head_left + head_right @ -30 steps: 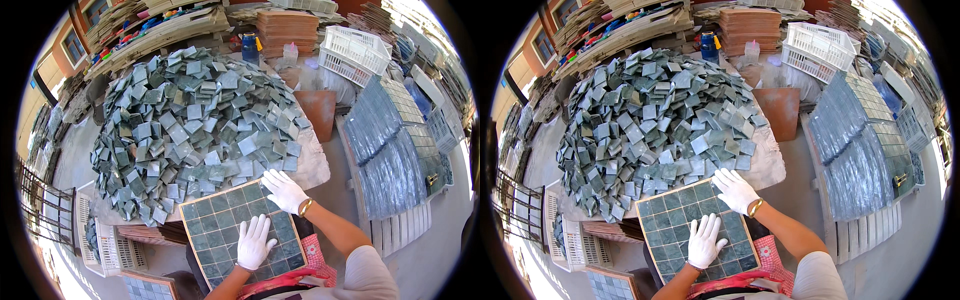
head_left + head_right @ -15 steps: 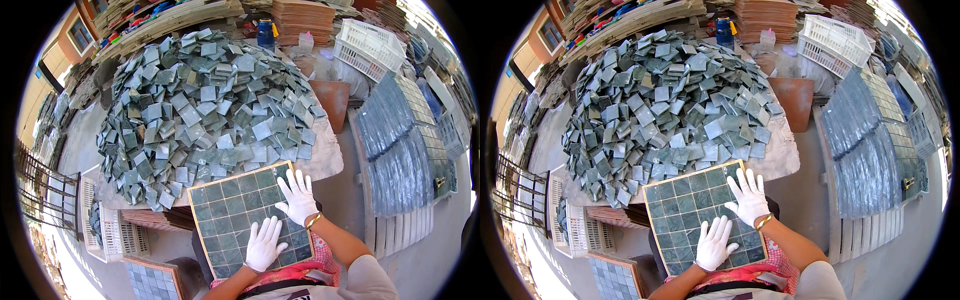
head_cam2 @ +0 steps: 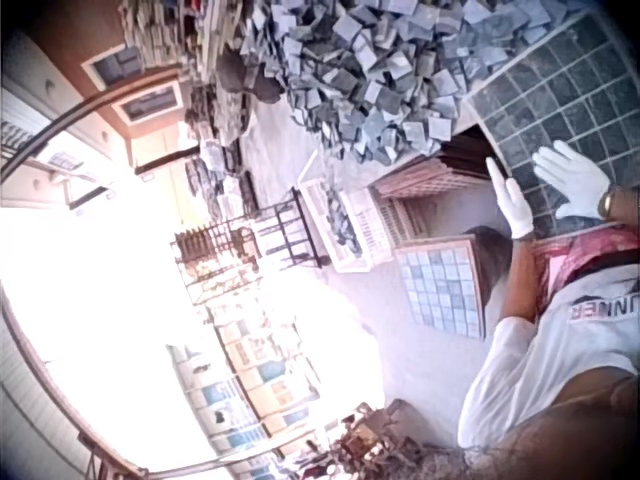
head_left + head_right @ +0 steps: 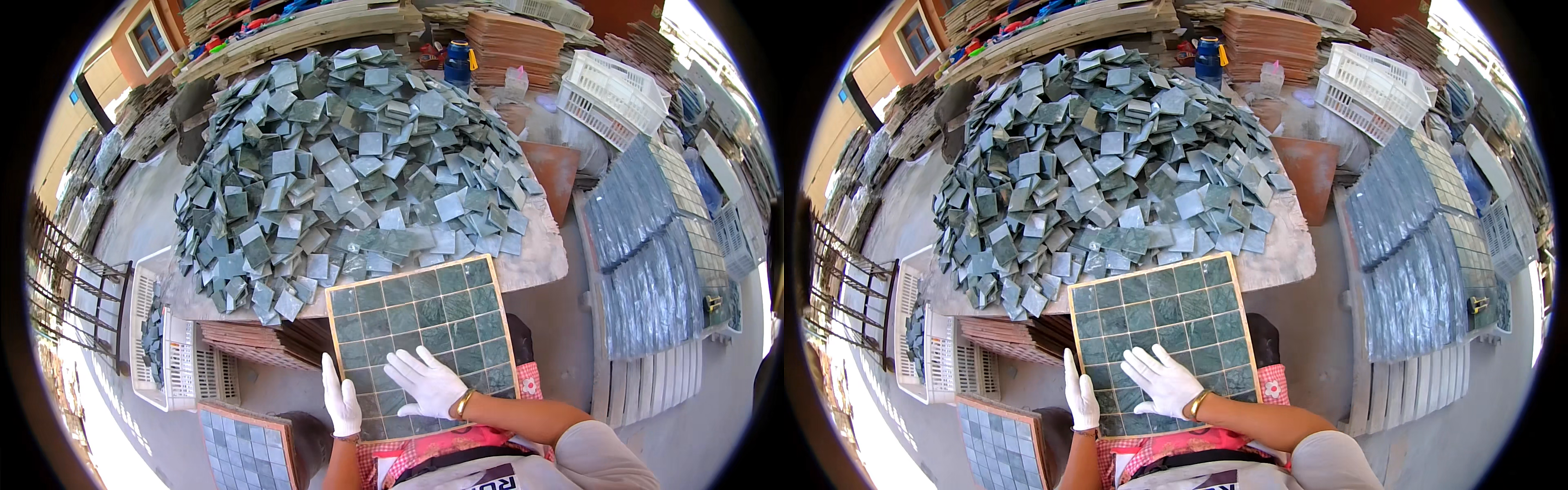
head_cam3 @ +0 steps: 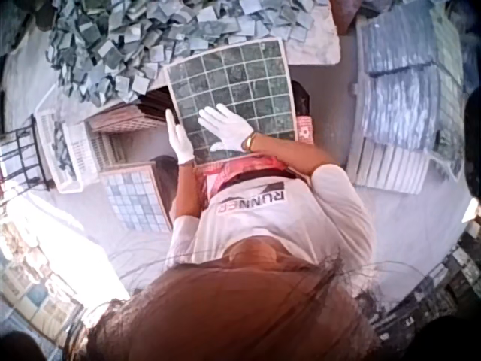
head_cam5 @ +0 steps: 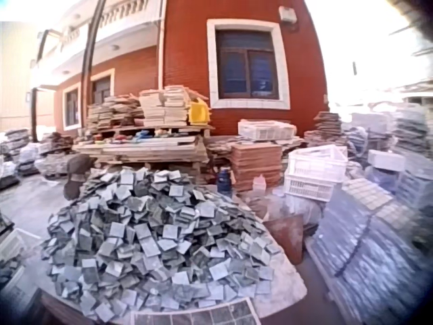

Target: The person places small square tiles into a grid frame to form a tile sheet. They then use a utility knife to cut the backing of a completed tile sheet.

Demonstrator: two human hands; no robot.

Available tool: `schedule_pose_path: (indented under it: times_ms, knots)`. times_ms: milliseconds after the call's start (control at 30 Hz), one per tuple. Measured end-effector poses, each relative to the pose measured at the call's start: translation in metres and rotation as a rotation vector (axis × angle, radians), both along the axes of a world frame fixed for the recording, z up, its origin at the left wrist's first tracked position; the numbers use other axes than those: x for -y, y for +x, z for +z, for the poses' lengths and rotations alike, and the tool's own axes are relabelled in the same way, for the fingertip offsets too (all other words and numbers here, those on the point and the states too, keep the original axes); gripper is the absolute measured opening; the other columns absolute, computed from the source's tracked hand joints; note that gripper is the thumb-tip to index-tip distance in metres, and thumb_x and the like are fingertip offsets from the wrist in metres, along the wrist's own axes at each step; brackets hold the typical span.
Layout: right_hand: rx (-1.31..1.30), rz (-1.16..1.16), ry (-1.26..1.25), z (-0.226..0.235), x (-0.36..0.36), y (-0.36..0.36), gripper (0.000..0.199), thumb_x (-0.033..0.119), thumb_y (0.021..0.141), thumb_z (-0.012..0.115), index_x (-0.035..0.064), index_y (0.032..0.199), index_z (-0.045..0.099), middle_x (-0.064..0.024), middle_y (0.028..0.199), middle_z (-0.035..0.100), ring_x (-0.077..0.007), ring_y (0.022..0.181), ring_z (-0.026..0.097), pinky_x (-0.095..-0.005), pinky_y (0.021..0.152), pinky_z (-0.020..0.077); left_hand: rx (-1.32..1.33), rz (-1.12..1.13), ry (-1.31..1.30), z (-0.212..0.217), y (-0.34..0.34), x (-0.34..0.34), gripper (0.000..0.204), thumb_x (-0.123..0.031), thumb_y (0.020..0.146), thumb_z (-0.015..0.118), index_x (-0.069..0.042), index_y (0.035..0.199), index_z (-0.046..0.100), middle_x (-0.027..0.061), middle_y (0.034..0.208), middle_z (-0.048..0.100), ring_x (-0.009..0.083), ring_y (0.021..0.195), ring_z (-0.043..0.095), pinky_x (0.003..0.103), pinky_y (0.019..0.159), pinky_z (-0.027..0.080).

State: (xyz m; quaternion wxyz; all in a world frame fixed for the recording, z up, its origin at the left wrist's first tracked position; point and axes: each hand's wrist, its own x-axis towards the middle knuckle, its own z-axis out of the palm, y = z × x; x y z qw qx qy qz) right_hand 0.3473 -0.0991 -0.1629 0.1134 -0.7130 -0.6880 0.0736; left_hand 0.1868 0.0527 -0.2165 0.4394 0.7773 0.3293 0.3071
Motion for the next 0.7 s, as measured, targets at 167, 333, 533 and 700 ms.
schedule_pose_path:
  times_ms: [167,333,533,700]
  knots:
    - [-0.097,0.272,0.060,-0.023,-0.060,-0.067,0.085,0.061,0.081,0.054,0.0014,0.139,0.039,-0.0139,0.144,0.039,-0.0257,0.137,0.030,-0.0428,0.113,0.0183,0.572,0.205,-0.698,-0.009,-0.011,-0.014,0.057,-0.036,0.102,0.035,0.000,0.146,0.026,0.0162,0.152,0.027,0.0272,0.142,0.023,0.040,0.117,0.018]
    - [0.011,0.021,0.236,-0.021,-0.096,-0.001,0.078,0.056,0.082,0.056,0.0020,0.137,0.042,-0.0157,0.144,0.039,-0.0283,0.135,0.033,-0.0451,0.112,0.0228,0.560,0.218,-0.700,-0.010,-0.017,-0.016,0.052,-0.030,0.103,0.030,0.002,0.144,0.027,0.0180,0.150,0.029,0.0285,0.141,0.025,0.040,0.117,0.018]
    - [0.211,-0.330,0.122,-0.009,-0.031,0.146,0.080,0.056,0.087,0.051,-0.0003,0.141,0.034,-0.0190,0.148,0.032,-0.0320,0.139,0.026,-0.0458,0.115,0.0167,0.429,0.149,-0.501,-0.015,-0.019,-0.013,0.049,-0.024,0.103,0.033,0.008,0.140,0.033,0.0198,0.146,0.036,0.0298,0.137,0.033,0.040,0.116,0.022]
    - [0.153,-0.574,0.036,-0.009,0.038,0.142,0.084,0.051,0.086,0.056,-0.0027,0.144,0.027,-0.0240,0.151,0.024,-0.0369,0.142,0.018,-0.0486,0.115,0.0143,0.382,0.051,-0.445,-0.015,-0.013,-0.007,0.053,-0.029,0.101,0.038,0.008,0.139,0.036,0.0197,0.144,0.039,0.0294,0.135,0.036,0.040,0.115,0.024]
